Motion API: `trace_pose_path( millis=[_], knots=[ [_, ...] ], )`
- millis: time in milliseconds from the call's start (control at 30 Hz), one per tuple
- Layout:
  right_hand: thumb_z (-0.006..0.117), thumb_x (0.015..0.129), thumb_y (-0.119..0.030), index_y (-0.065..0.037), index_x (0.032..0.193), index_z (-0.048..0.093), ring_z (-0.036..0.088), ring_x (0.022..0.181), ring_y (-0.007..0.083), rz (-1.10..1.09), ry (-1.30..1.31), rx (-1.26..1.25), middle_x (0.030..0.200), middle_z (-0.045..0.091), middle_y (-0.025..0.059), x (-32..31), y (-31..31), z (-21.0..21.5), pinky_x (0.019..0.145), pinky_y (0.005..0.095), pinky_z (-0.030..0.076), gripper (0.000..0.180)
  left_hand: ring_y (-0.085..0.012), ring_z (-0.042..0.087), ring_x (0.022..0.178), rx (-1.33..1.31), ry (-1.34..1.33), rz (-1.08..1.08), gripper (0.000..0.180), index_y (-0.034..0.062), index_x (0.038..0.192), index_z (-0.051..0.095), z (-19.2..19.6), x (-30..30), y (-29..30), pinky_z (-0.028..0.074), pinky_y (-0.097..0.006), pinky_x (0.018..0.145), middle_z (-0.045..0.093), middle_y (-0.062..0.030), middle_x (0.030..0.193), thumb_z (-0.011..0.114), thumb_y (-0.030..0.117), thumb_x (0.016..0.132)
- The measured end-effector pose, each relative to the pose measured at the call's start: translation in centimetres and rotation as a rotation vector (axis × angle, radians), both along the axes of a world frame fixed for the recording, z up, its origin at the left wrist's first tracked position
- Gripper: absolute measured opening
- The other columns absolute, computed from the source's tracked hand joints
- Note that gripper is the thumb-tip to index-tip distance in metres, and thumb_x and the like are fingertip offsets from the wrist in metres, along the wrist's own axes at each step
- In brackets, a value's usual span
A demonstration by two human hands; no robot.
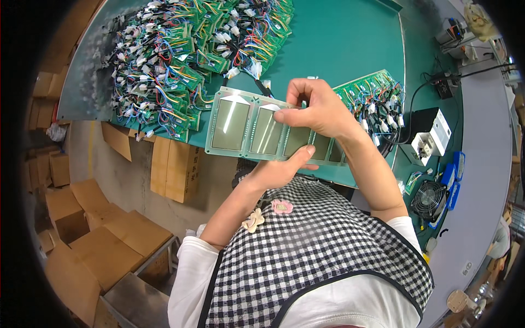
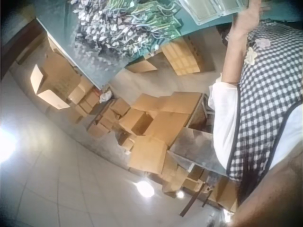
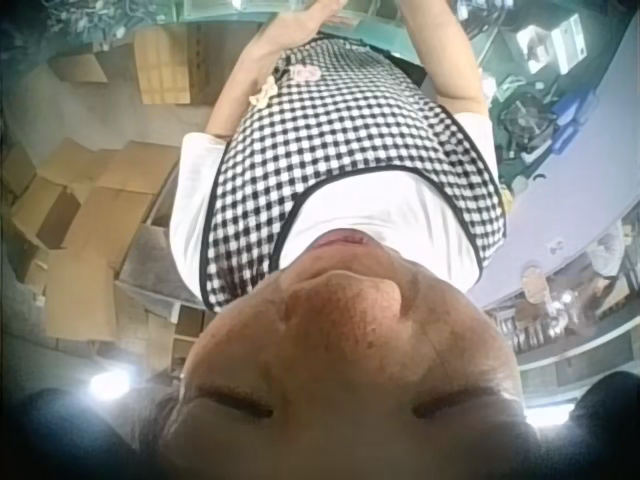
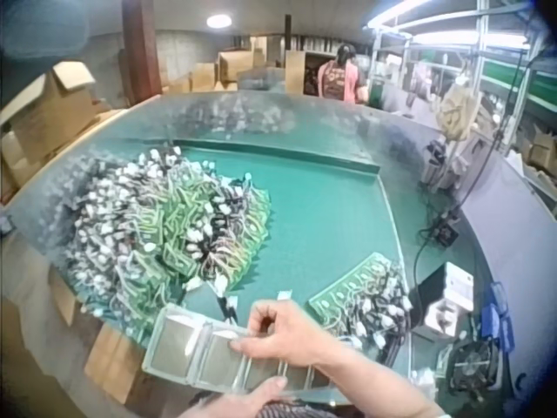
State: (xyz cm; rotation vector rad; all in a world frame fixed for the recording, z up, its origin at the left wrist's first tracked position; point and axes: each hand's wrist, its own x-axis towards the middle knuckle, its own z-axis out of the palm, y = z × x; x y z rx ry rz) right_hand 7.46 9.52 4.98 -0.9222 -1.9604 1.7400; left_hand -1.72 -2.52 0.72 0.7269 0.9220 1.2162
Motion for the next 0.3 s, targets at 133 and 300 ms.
trace_pose_path(
  millis=[133,300],
  knots=[
    [0.080,0.050,-0.041,-0.003,0.072,0.052,0.051,0.058,0.0180,-0.097,0.002,0.473,0.066,0.054,0.0062,-0.7,-1.4,-0.2,0.054,0.0299,0.041,0.052,-0.0169,0.057,0.086,0.069,0.117,0.010,0.028,-0.0010,0.111,0.042,-0.2,-0.2,0.8,0.056,-0.033,0.067,0.050,-0.0091,0.100,0.050,0.004,0.085],
    [0.074,0.058,-0.047,-0.006,0.115,0.052,0.049,0.102,0.0267,-0.253,0.143,0.724,0.106,0.053,0.0129,-0.4,-2.5,-1.0,0.089,0.0381,0.036,0.073,-0.0245,0.053,0.098,0.460,0.544,0.229,0.034,0.0030,0.115,0.043,-1.5,-1.1,1.1,0.050,-0.040,0.076,0.051,-0.0124,0.104,0.054,0.002,0.083]
  ],
)
